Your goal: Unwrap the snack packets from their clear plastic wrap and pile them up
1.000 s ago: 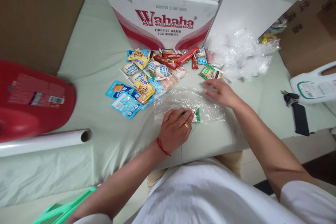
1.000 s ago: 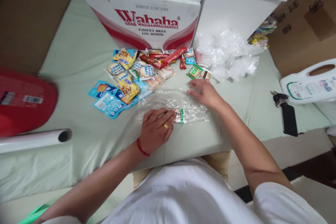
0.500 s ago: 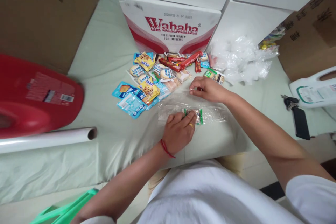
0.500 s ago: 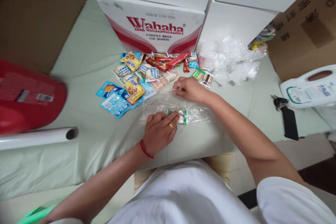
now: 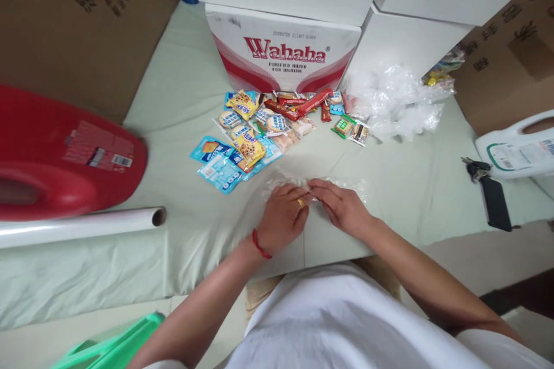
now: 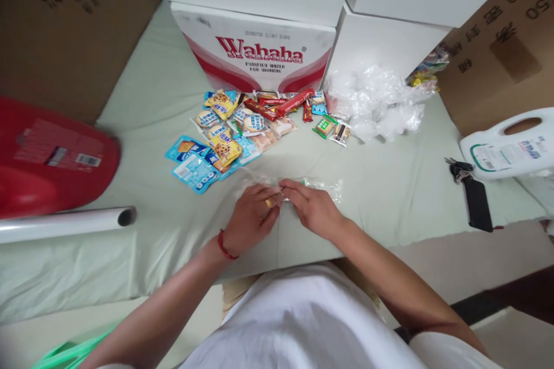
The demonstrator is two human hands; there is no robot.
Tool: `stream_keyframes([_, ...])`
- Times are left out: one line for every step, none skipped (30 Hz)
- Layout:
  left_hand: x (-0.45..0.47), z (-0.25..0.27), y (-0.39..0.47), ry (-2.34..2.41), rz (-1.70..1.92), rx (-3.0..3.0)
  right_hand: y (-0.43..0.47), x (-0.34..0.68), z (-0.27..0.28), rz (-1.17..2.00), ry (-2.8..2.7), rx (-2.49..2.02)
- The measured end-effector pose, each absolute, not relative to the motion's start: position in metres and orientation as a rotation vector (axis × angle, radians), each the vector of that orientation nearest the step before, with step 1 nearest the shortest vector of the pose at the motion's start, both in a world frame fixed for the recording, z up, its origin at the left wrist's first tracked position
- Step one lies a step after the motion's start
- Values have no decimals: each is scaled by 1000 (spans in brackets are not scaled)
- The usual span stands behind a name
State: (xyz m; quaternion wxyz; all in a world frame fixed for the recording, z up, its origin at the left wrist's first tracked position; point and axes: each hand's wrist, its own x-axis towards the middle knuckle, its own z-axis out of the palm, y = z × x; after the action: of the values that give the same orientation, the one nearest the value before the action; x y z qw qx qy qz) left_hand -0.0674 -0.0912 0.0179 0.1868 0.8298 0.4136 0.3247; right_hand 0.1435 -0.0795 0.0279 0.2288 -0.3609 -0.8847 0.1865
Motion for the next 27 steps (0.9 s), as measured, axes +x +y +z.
stream_keyframes([-73,18,-90,1126,985,2239,-80,143,24,502,-2454,-994])
stream_keyframes([-80,18,-90,1114,1060,2128,-80,143,22,493,-2479,-1002])
stream_keyframes([-86,17,-89,1133,1134,2007,-80,143,21,492,-2509,-1012])
stream_keyframes([-93,16,-88,1192,1206,1871,-80,143,21,497,-2538,-1014])
stream_keyframes([-101,15,-86,1279,1277,1718,-79,144,23,507,-2563,-1004])
stream_keyframes([-108,14,-84,1374,1349,1553,-79,144,25,519,-2586,-985])
stream_keyframes([-116,14,-81,1461,1418,1380,-79,145,27,527,-2606,-955])
stream_keyframes([-123,14,-77,1530,1469,1216,-78,147,30,530,-2623,-915])
stream_keyframes([-130,14,-72,1582,1497,1074,-78,147,31,527,-2636,-873])
stream_keyframes([-136,15,-67,1624,1501,972,-77,148,32,520,-2642,-834])
stream_keyframes([-140,17,-63,1651,1480,920,-77,149,33,507,-2641,-798])
stream_keyframes([-142,20,-59,1663,1435,909,-77,149,33,495,-2632,-769])
stream_keyframes([-142,22,-56,1655,1366,931,-77,149,32,485,-2617,-749])
stream_keyframes([-140,25,-54,1629,1283,975,-77,149,31,477,-2600,-737])
stream_keyframes([-136,27,-53,1590,1183,1029,-77,149,29,471,-2583,-727])
stream_keyframes([-132,29,-52,1546,1071,1085,-77,148,28,469,-2569,-720])
stream_keyframes([-127,30,-52,1509,953,1142,-77,148,26,473,-2560,-722])
stream_keyframes([-123,31,-52,1481,839,1199,-78,148,25,483,-2554,-726])
stream_keyframes([-119,31,-53,1459,732,1253,-78,148,24,493,-2548,-730])
stream_keyframes([-117,31,-54,1452,638,1303,-79,149,23,505,-2541,-733])
stream_keyframes([-117,30,-56,1460,559,1346,-79,149,22,518,-2532,-736])
stream_keyframes([-118,29,-59,1481,501,1387,-79,150,21,530,-2520,-737])
stream_keyframes([-121,28,-63,1503,458,1422,-80,150,20,543,-2507,-735])
stream_keyframes([-124,27,-69,1516,426,1447,-80,150,20,560,-2494,-734])
stream_keyframes([-129,26,-75,1515,397,1459,-80,151,19,581,-2481,-735])
stream_keyframes([-133,25,-82,1502,371,1454,-80,151,18,607,-2467,-736])
stream_keyframes([-136,25,-90,1486,354,1431,-80,150,18,635,-2452,-736])
